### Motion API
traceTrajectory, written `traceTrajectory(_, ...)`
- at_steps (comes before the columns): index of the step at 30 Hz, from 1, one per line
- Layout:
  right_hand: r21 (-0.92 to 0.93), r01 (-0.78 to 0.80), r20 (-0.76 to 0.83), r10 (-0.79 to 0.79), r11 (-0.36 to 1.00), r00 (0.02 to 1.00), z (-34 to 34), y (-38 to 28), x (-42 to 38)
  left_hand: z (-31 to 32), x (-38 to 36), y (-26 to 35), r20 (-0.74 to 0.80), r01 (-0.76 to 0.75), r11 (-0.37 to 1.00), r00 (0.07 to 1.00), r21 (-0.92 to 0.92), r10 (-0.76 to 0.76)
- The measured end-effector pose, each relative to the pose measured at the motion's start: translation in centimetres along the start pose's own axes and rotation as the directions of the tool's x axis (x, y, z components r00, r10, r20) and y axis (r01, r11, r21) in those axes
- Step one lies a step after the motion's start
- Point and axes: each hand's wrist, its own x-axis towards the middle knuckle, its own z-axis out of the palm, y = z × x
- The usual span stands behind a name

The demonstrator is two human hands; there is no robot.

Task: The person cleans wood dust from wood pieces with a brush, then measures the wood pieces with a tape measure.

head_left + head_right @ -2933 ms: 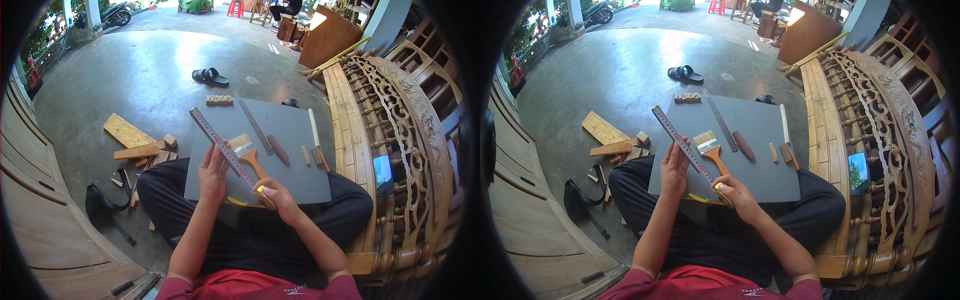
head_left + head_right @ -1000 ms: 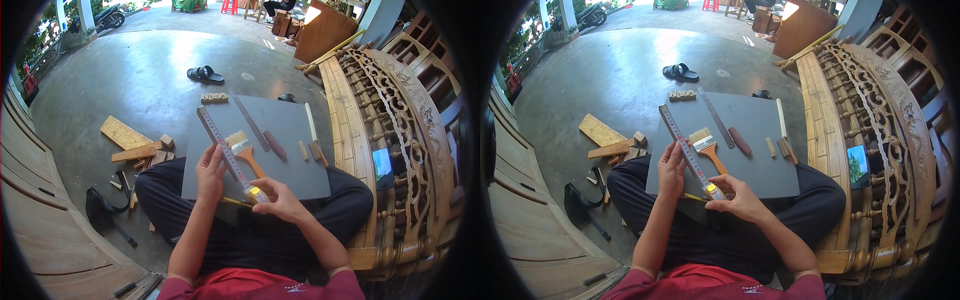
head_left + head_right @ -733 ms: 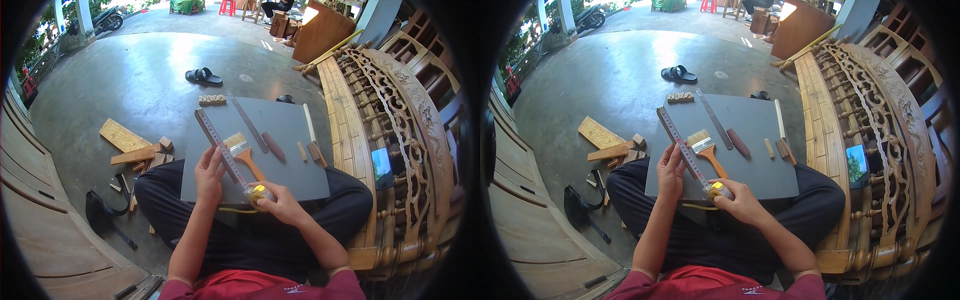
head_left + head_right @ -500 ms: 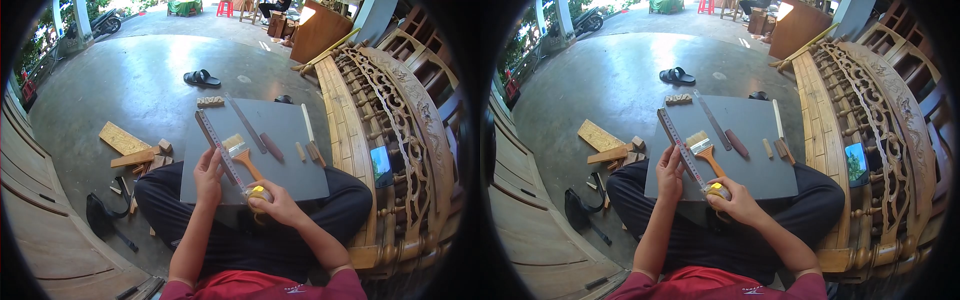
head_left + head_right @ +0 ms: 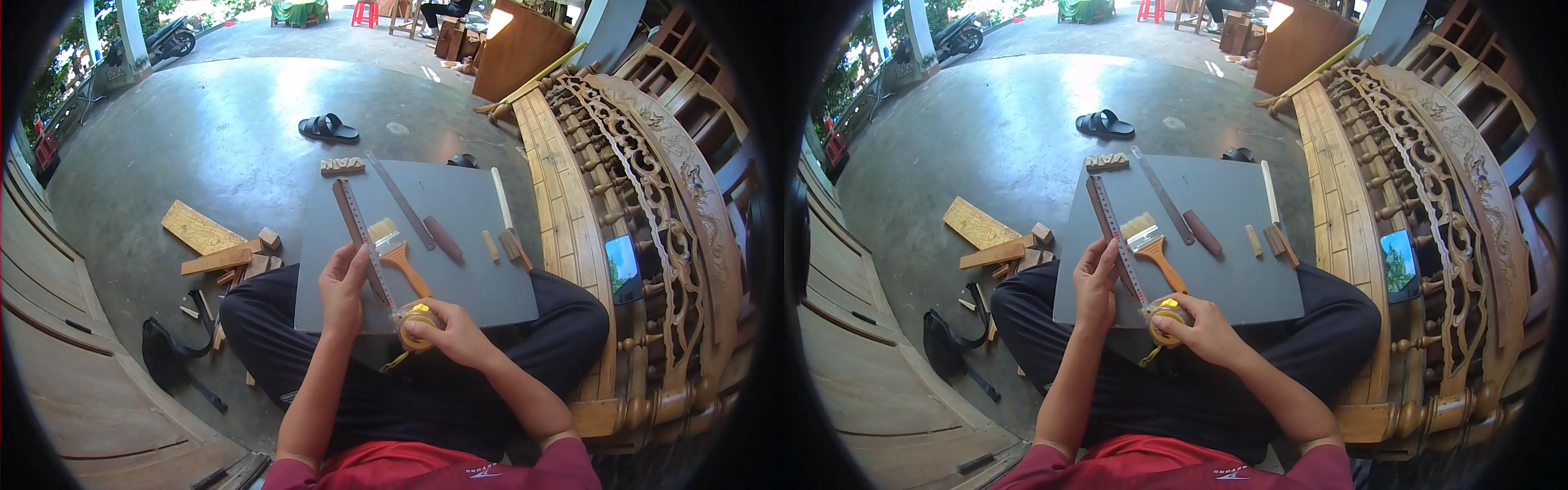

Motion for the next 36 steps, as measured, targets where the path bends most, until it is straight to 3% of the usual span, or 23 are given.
traceTrajectory(10,0.099,-0.090,0.062,0.084,0.991,0.995,-0.1,-0.8,-0.1,0.6,-0.1,0.5,0.028,0.017,0.999,0.999,0.027,-0.018)
traceTrajectory(19,0.163,-0.056,0.058,0.047,0.985,0.997,-0.1,0.2,0.2,0.5,-0.3,0.8,0.052,0.039,0.993,0.998,0.110,-0.045)
traceTrajectory(36,0.192,-0.102,0.096,0.085,0.976,0.992,-0.3,0.0,0.2,0.1,0.2,0.0,0.069,0.006,0.994,0.998,0.105,-0.013)
